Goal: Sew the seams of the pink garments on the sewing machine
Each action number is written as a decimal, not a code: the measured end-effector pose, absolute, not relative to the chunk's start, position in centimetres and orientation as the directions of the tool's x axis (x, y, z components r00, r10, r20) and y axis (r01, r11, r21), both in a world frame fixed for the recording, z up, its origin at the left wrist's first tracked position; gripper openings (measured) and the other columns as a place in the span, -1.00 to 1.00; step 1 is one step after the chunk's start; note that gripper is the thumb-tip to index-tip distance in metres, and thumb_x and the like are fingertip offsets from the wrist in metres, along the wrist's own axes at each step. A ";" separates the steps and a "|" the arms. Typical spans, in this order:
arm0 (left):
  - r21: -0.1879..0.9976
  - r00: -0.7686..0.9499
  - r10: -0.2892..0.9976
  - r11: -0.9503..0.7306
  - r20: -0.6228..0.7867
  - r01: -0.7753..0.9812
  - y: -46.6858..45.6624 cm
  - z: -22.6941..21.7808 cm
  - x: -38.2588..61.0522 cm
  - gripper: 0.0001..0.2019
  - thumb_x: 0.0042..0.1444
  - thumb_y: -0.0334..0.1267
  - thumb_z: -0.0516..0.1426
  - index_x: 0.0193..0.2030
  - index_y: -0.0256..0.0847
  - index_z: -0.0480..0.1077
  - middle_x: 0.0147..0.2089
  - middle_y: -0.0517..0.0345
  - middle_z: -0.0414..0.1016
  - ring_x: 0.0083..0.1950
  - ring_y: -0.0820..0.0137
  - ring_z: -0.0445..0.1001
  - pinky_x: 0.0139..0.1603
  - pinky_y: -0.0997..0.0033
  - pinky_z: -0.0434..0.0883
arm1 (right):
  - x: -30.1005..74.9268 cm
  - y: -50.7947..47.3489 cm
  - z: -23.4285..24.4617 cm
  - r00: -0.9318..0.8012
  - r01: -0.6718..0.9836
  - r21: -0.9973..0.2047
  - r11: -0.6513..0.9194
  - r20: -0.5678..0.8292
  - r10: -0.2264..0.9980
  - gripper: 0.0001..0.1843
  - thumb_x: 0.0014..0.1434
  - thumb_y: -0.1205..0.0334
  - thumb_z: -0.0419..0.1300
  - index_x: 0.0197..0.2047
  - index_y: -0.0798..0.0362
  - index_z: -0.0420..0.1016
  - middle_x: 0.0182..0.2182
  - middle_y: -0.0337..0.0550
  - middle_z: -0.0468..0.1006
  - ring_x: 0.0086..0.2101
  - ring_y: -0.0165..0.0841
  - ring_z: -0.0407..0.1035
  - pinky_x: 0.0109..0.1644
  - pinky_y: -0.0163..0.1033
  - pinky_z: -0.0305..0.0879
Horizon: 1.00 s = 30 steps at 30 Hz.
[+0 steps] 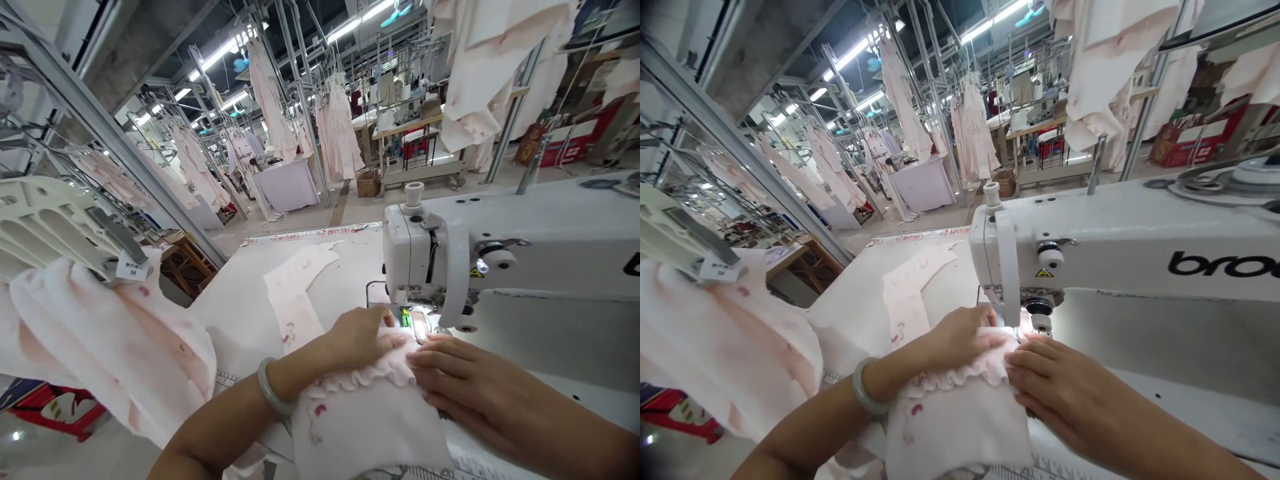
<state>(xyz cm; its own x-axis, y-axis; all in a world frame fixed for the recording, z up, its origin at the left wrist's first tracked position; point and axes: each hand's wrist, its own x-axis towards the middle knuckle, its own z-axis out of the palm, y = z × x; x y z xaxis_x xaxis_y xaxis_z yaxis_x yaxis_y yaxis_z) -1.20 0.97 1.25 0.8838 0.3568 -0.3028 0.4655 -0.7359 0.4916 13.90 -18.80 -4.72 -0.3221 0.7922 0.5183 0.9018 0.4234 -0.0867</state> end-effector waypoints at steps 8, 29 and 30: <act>0.128 0.992 -0.075 -0.988 0.104 -0.088 0.5 -1.4 -3.5 -0.74 0.45 -0.40 0.11 0.17 -0.24 0.55 0.26 -0.16 0.66 0.33 0.08 0.59 0.39 0.05 0.50 | 13.7 -18.9 -3.7 -0.276 0.872 -0.233 0.431 0.493 0.825 -0.75 0.63 0.12 0.13 0.09 -0.12 0.67 -0.02 -0.21 0.80 -0.02 -0.26 0.68 0.18 -0.13 0.56; 0.098 0.963 -0.215 -0.968 0.166 -0.233 2.2 -4.3 -2.3 -0.64 0.50 -0.48 0.03 0.31 -0.41 0.51 0.28 -0.29 0.65 0.47 0.11 0.53 0.49 0.13 0.50 | 16.1 -17.8 -7.0 -0.172 0.974 -0.011 0.227 0.619 0.766 -0.67 0.67 0.09 0.06 0.26 -0.11 0.61 0.00 -0.25 0.83 -0.09 -0.26 0.73 0.15 -0.05 0.41; 0.101 0.963 -0.210 -0.968 0.167 -0.228 2.2 -4.3 -2.3 -0.64 0.50 -0.47 0.03 0.30 -0.40 0.51 0.29 -0.27 0.65 0.47 0.12 0.53 0.50 0.14 0.49 | 16.1 -17.8 -6.8 -0.174 0.972 -0.016 0.235 0.624 0.762 -0.68 0.67 0.09 0.06 0.26 -0.13 0.60 -0.01 -0.26 0.83 -0.10 -0.27 0.73 0.17 -0.06 0.41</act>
<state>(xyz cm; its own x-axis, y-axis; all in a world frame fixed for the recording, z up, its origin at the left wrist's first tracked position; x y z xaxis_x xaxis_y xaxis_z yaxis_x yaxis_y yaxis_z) -2.30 2.24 -4.32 0.9634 -0.2095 0.1673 -0.2282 -0.9684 0.1011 16.09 -17.79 -6.80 -0.1736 0.7618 0.6241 0.9719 0.2349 -0.0163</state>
